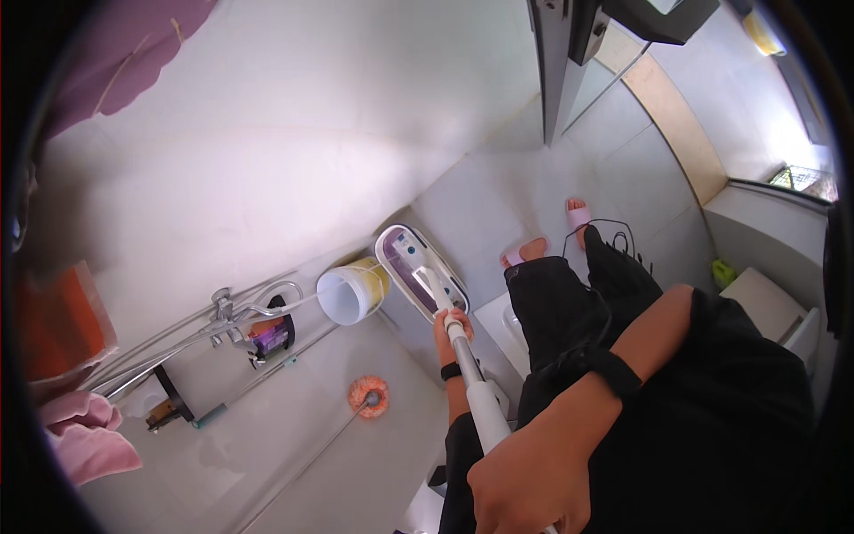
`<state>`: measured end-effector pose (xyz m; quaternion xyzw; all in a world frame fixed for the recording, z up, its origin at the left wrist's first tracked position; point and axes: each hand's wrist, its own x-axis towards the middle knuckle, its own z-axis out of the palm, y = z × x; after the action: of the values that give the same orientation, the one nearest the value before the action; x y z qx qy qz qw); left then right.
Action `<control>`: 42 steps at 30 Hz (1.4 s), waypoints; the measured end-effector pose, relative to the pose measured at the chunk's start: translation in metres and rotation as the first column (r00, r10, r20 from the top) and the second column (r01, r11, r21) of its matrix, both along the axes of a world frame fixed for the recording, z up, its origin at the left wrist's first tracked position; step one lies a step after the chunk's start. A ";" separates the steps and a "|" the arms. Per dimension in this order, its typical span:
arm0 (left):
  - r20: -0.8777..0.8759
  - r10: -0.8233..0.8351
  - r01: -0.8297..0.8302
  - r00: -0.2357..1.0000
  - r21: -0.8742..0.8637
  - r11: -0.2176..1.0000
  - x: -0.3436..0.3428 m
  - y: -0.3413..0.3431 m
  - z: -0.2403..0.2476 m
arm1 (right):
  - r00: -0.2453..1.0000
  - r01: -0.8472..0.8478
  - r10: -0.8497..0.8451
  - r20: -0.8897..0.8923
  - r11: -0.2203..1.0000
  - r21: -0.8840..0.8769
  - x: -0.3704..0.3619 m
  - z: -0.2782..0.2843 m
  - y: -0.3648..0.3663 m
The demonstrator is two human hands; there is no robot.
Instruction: Using a flat mop to clean a small tiled bathroom floor.
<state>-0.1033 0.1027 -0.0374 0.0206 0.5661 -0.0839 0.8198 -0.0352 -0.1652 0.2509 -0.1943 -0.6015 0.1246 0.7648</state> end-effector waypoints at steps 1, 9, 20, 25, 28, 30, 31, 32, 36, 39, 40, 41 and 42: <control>-0.007 -0.162 0.160 0.987 0.220 0.962 -0.003 0.000 0.003 | 1.000 -0.010 0.010 0.001 1.000 0.000 0.002 0.002 0.002; 0.331 -0.374 -0.122 0.866 0.866 0.484 -0.002 0.039 0.003 | 0.983 0.032 -0.109 -0.145 0.890 -0.456 0.092 0.063 0.092; 0.546 -0.032 -0.269 0.837 0.463 0.844 -0.078 -0.074 0.147 | 0.947 0.204 -0.266 -0.179 0.931 -0.302 0.069 0.165 0.316; 0.592 0.557 -0.655 0.583 -0.063 0.753 -0.096 -0.052 0.171 | 0.966 0.236 -0.250 -0.067 0.957 -0.168 0.032 0.151 0.398; 0.557 0.747 -0.652 0.363 -0.420 0.631 -0.110 -0.036 0.177 | 0.975 0.152 -0.201 -0.095 0.913 -0.378 -0.001 0.140 0.429; 0.478 0.868 -0.610 0.137 -0.649 0.454 -0.104 -0.035 0.191 | 0.946 0.321 -0.323 0.032 0.913 -0.250 0.021 0.138 0.439; 0.466 0.878 -0.623 0.109 -0.656 0.426 -0.107 -0.034 0.192 | 0.946 0.320 -0.320 0.041 0.915 -0.244 0.035 0.135 0.456; 0.449 0.892 -0.605 0.054 -0.696 0.387 -0.112 -0.031 0.193 | 0.953 0.297 -0.303 0.004 0.933 -0.202 0.040 0.136 0.473; 0.503 0.863 -0.703 -0.054 -0.633 0.324 -0.128 -0.018 0.179 | 0.964 0.232 -0.259 -0.057 0.927 -0.295 0.078 0.146 0.511; 0.543 0.840 -0.829 0.007 -0.466 0.308 -0.138 -0.014 0.178 | 0.966 0.215 -0.249 -0.062 0.917 -0.336 0.081 0.159 0.520; 0.540 0.841 -0.856 0.038 -0.417 0.306 -0.140 -0.013 0.178 | 0.963 0.213 -0.255 -0.084 0.917 -0.337 0.079 0.162 0.524; 0.541 0.841 -0.858 0.018 -0.423 0.291 -0.141 -0.012 0.178 | 0.964 0.218 -0.256 -0.076 0.918 -0.331 0.077 0.166 0.526; 0.555 0.832 -0.878 0.014 -0.391 0.275 -0.143 -0.011 0.178 | 0.969 0.204 -0.239 -0.068 0.921 -0.331 0.075 0.173 0.530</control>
<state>-0.2459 0.0921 0.1407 -0.2691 0.1201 0.4588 0.8382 0.0400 0.3645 0.4237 -0.3761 -0.5053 0.1437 0.7633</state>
